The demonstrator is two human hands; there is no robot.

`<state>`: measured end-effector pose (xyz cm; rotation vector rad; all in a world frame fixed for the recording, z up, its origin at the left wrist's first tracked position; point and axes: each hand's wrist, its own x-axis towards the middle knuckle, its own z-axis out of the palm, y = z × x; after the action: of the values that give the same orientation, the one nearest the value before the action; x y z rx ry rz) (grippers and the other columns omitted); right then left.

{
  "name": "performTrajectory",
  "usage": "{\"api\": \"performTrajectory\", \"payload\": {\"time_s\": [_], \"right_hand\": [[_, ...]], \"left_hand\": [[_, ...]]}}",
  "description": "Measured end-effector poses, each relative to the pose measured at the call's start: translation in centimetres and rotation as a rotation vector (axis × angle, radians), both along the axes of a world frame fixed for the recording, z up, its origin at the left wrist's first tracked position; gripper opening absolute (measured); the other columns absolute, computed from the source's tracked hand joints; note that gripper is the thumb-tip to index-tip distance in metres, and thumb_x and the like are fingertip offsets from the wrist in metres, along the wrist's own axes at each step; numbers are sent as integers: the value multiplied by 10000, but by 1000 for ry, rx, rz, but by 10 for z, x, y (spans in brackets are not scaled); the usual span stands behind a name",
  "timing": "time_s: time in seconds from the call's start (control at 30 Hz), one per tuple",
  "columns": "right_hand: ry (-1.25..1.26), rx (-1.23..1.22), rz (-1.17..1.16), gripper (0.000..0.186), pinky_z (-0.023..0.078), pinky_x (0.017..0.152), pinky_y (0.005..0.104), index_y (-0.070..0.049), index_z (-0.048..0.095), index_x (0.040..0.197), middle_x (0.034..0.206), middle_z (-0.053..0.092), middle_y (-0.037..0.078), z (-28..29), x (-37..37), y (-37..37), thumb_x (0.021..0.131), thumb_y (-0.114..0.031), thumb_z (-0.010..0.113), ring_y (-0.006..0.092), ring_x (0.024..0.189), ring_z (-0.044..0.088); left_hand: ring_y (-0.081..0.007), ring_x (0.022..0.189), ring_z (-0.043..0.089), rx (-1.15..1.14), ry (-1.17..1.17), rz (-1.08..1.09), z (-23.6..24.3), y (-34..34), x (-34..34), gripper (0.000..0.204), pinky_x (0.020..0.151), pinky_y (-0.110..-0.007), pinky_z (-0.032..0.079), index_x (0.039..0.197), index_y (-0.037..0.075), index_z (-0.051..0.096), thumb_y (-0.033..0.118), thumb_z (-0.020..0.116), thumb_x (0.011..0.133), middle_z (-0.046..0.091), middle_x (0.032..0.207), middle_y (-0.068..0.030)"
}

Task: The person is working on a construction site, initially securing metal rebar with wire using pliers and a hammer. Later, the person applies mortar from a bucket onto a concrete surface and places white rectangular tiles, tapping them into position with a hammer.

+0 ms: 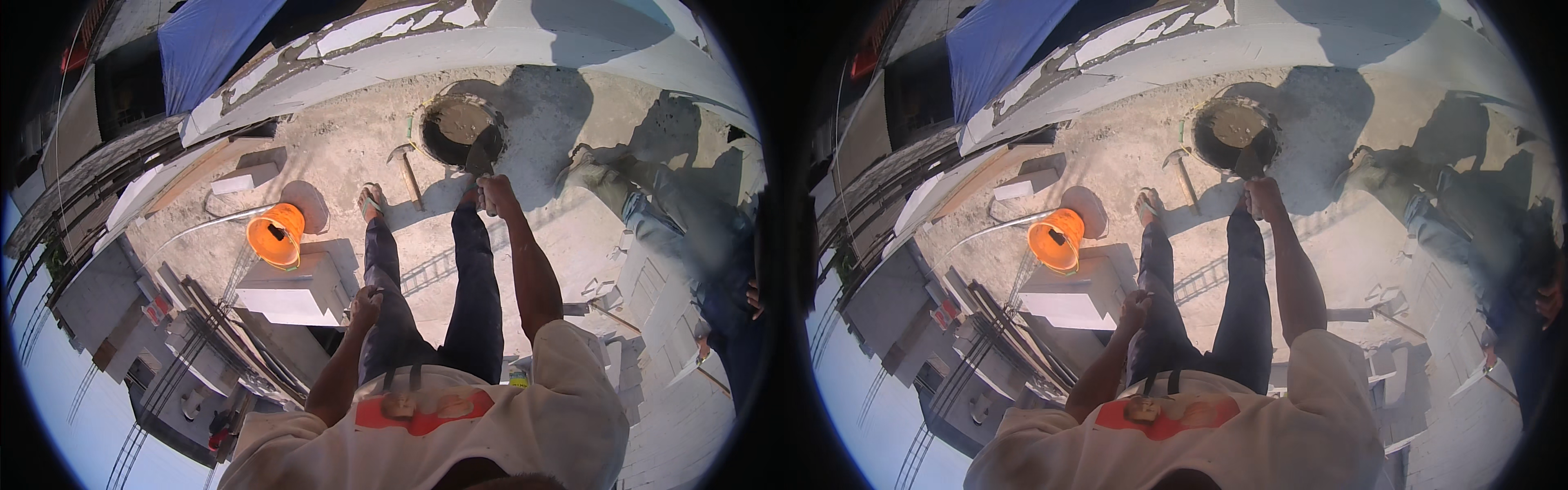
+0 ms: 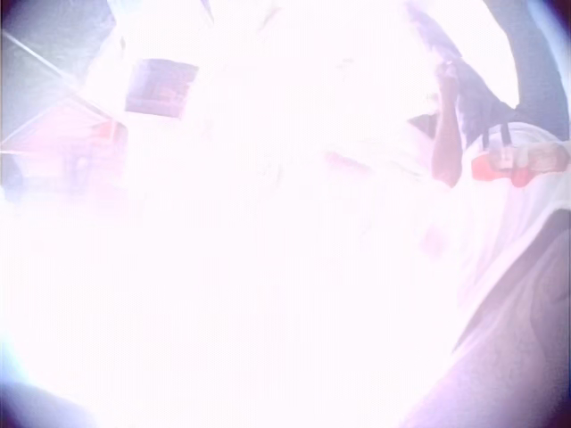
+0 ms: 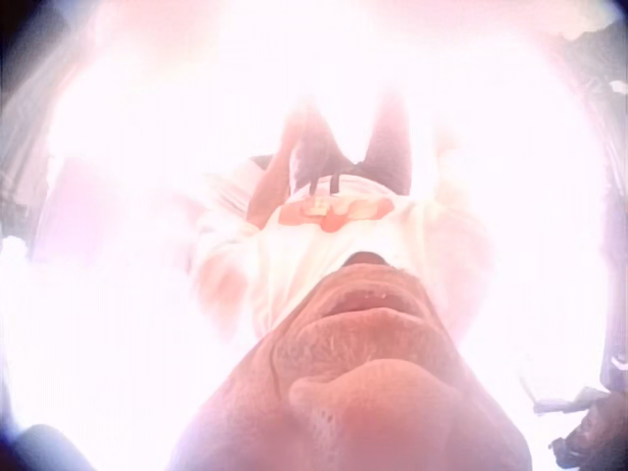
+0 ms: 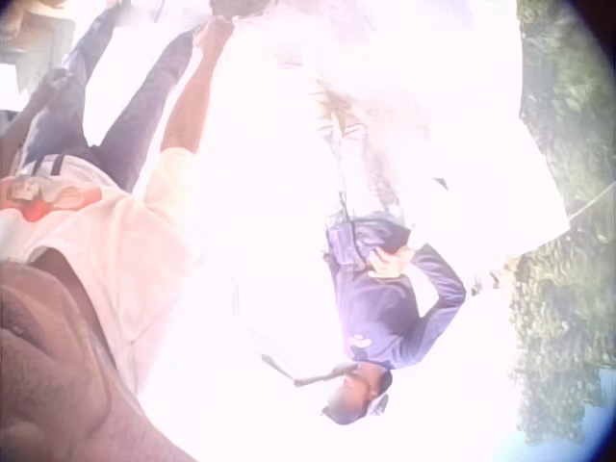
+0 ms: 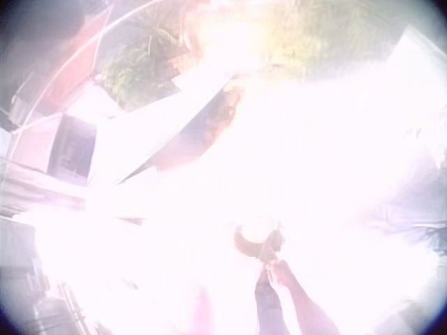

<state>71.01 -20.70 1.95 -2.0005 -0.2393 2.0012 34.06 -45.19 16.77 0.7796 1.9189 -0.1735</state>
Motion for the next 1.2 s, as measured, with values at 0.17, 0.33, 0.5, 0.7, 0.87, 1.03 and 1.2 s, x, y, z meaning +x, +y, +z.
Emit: {"api": "performTrajectory", "payload": {"time_s": [0.17,0.33,0.5,0.7,0.87,1.03,1.2], "right_hand": [[-15,-62,125,151,471,434,334,-71,651,852,679,589,31,-48,7,2,963,-171,631,147,511,575],[27,34,707,253,571,586,379,-51,688,1102,861,685,72,56,45,-61,957,-253,643,197,700,690],[114,-274,603,433,557,680,345,-77,604,1309,988,700,57,183,71,-159,957,-321,669,226,740,666],[90,-183,485,537,586,771,365,-21,580,1367,1055,719,105,191,63,-252,953,-344,693,267,826,698],[39,-29,229,591,551,945,426,-4,521,1464,1291,665,190,263,41,-295,998,-351,629,323,1126,664],[106,314,154,694,573,968,406,38,401,1527,1349,631,239,278,15,-326,888,52,671,313,1145,674],[-390,885,1059,530,582,838,269,35,598,1375,1067,779,49,189,33,-351,905,-169,734,149,938,734]], "left_hand": [[-395,1236,630,54,98,-92,22,13,-11,489,1082,-466,477,1299,8,649,291,689,902,669,1293,-252],[-377,1297,593,-51,129,-84,53,-3,31,570,1109,-479,459,1388,74,610,356,705,902,631,1379,-219],[-342,1402,520,-107,-7,-111,49,39,67,520,1153,-513,411,1344,124,662,370,700,887,595,1461,-160],[-357,1314,510,32,-223,-266,116,80,61,432,1093,-483,393,1262,186,733,400,715,887,600,1358,-216],[-371,1182,640,297,-141,-482,16,61,12,442,992,-477,499,1276,119,696,369,684,912,676,1230,-199],[-378,1170,664,280,-141,-318,44,25,-81,483,981,-459,527,1215,23,705,369,710,878,701,1229,-224],[-406,1147,666,322,83,-70,30,-72,-164,443,950,-483,538,1137,-16,710,330,696,861,705,1184,-255]]}}
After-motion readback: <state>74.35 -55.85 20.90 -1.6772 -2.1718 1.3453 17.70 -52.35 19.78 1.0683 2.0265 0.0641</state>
